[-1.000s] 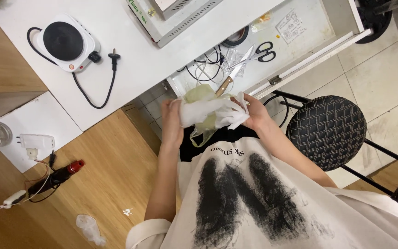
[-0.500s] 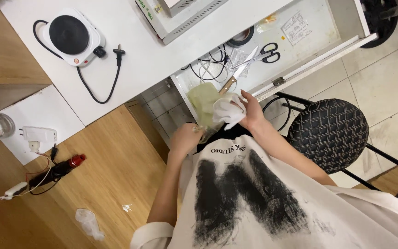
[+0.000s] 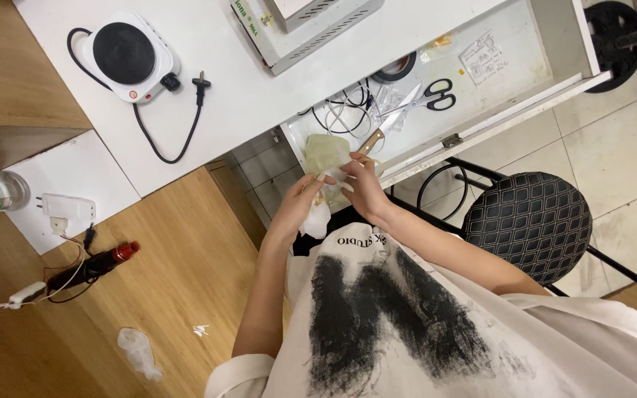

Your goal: Retrieve a candle from a display shelf and put on protective gloves at a production workbench.

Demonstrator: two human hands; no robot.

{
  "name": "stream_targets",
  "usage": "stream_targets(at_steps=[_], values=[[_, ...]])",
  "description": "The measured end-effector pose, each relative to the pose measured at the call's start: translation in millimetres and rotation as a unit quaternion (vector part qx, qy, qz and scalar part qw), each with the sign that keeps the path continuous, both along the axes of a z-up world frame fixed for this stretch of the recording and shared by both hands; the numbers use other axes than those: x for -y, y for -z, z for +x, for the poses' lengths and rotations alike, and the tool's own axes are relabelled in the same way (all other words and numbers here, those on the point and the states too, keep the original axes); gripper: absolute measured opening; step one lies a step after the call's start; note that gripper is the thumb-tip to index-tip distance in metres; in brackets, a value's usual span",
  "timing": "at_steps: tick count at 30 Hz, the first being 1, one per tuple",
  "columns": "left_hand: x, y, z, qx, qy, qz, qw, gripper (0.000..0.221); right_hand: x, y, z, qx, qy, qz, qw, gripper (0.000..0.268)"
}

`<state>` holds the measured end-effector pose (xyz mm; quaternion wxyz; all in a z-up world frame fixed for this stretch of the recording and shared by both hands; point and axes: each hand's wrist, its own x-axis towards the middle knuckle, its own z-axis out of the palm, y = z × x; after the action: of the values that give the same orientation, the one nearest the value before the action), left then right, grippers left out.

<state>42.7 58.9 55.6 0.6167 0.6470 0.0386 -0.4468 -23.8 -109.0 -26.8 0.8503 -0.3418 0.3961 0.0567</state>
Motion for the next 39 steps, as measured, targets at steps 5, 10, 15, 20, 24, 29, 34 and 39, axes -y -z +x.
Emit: stream_targets(at_steps=[5, 10, 15, 20, 24, 29, 34, 39], values=[[6.0, 8.0, -3.4, -0.069, -0.048, 0.027, 0.996, 0.035, -2.8, -45.5, 5.5, -0.011, -0.107, 0.012, 0.994, 0.072], [14.4, -4.0, -11.9, -0.108, -0.036, 0.026, 0.993, 0.035, -8.4, 11.4, 12.1, 0.025, -0.133, -0.065, 0.989, 0.068], [21.4, -23.4, -14.5, -0.089, 0.017, -0.004, 0.996, 0.037, -4.3, 27.4, 23.1, 0.258, -0.143, -0.488, 0.821, 0.077], [3.2, 4.2, -12.8, -0.042, -0.048, -0.030, 0.998, 0.037, 18.7, -19.9, 23.0, 0.165, -0.383, -0.585, 0.695, 0.098], [-3.7, -23.2, -6.6, 0.001, -0.048, -0.028, 0.998, 0.047, 40.2, -22.8, 22.0, 0.117, -0.384, -0.525, 0.751, 0.103], [1.0, -70.8, -0.3, 0.020, -0.090, -0.110, 0.990, 0.060, 72.2, -50.4, 9.5, 0.069, -0.405, -0.374, 0.832, 0.081], [11.8, -88.7, 7.9, 0.026, -0.145, -0.174, 0.974, 0.060, 73.4, -160.7, 6.7, -0.016, -0.543, -0.384, 0.746, 0.042], [31.3, -93.1, 12.9, 0.042, -0.120, -0.149, 0.981, 0.062, 55.5, -209.7, 9.4, 0.236, -0.279, -0.515, 0.776, 0.046]])
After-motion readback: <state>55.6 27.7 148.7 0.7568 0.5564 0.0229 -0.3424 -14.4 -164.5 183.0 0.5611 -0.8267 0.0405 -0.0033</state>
